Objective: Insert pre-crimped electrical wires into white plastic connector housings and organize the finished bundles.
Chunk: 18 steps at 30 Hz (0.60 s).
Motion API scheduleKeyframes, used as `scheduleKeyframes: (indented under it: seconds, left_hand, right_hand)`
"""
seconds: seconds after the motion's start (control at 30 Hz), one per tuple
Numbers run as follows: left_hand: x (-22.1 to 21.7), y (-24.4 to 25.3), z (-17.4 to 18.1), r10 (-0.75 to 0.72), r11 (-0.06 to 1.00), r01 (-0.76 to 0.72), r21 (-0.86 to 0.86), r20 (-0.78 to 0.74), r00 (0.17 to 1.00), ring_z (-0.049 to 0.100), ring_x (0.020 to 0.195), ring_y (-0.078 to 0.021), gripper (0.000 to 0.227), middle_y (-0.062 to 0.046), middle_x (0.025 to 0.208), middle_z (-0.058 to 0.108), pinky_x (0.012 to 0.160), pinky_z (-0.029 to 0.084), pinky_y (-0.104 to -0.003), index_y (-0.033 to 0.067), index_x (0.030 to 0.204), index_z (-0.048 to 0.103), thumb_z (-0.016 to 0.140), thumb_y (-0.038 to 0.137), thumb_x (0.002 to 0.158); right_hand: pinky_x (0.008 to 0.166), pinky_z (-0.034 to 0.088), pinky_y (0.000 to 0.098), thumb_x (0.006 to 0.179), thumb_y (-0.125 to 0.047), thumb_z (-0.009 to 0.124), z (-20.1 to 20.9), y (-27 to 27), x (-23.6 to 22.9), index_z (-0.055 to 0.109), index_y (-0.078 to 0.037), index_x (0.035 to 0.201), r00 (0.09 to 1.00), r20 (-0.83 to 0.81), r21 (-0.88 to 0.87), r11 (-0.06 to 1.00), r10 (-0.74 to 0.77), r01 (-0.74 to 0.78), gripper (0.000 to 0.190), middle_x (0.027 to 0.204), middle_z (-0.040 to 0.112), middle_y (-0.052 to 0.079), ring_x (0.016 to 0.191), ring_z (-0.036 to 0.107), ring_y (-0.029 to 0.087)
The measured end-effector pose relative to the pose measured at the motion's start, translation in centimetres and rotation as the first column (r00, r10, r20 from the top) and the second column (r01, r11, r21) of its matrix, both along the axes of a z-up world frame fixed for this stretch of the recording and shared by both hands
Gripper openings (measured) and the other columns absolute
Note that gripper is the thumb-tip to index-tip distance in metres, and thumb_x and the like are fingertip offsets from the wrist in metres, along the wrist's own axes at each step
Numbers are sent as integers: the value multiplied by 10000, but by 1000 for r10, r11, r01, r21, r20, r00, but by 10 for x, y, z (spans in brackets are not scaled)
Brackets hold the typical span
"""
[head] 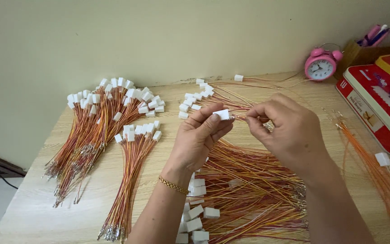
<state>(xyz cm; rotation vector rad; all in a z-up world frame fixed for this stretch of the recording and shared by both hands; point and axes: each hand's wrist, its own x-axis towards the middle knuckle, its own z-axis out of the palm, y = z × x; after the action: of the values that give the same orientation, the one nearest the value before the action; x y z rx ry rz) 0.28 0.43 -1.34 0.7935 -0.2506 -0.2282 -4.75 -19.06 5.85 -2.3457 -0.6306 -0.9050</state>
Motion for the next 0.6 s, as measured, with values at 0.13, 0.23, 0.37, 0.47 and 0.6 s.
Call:
scheduleKeyframes:
  seconds: [0.13, 0.23, 0.37, 0.47, 0.6]
  left_hand:
    - [0, 0, 1, 0, 1000, 0, 7, 2, 1000, 734, 972, -264, 290, -197, 1072, 725, 946, 626, -368, -50, 1251, 640, 633, 15, 968]
    - [1, -1, 0, 38, 997, -36, 72, -17, 999, 738, 951, -264, 278, -192, 1085, 736, 935, 634, -365, -22, 1215, 673, 657, 26, 941]
    - [0, 2, -3, 14, 998, -15, 66, 17, 1000, 744, 923, -252, 279, -180, 1031, 739, 913, 634, -354, -25, 1238, 663, 649, 21, 964]
    - [-1, 2, 0, 0, 997, 0, 72, -1, 1000, 745, 938, -266, 275, -195, 1051, 736, 909, 637, -351, -25, 1241, 658, 634, 14, 969]
    - [-1, 0, -2, -23, 998, 23, 60, -10, 1000, 755, 925, -271, 294, -189, 1009, 751, 897, 645, -364, -16, 1252, 659, 649, 17, 960]
  right_hand:
    - [450, 372, 252, 823, -38, 795, -2, 1, 0, 715, -79, 878, 999, 4, -41, 998, -41, 41, 105, 809, 671, 11, 565, 505, 98]
    - [435, 325, 257, 821, -44, 791, 0, 4, -2, 730, -76, 902, 999, 40, -47, 999, 7, -5, 106, 817, 671, -2, 522, 446, 93]
    - [486, 406, 251, 821, -24, 782, -2, 1, 1, 723, -67, 890, 999, 51, -47, 999, -2, 4, 100, 846, 690, 13, 608, 554, 103]
    - [465, 422, 246, 830, -29, 784, -8, -2, 7, 711, -70, 879, 998, 61, -82, 996, -20, 25, 97, 835, 695, 23, 612, 577, 107]
    - [407, 333, 246, 843, -46, 782, -12, 2, 10, 721, -67, 900, 992, 125, -117, 993, -9, 24, 86, 811, 680, 13, 519, 463, 89]
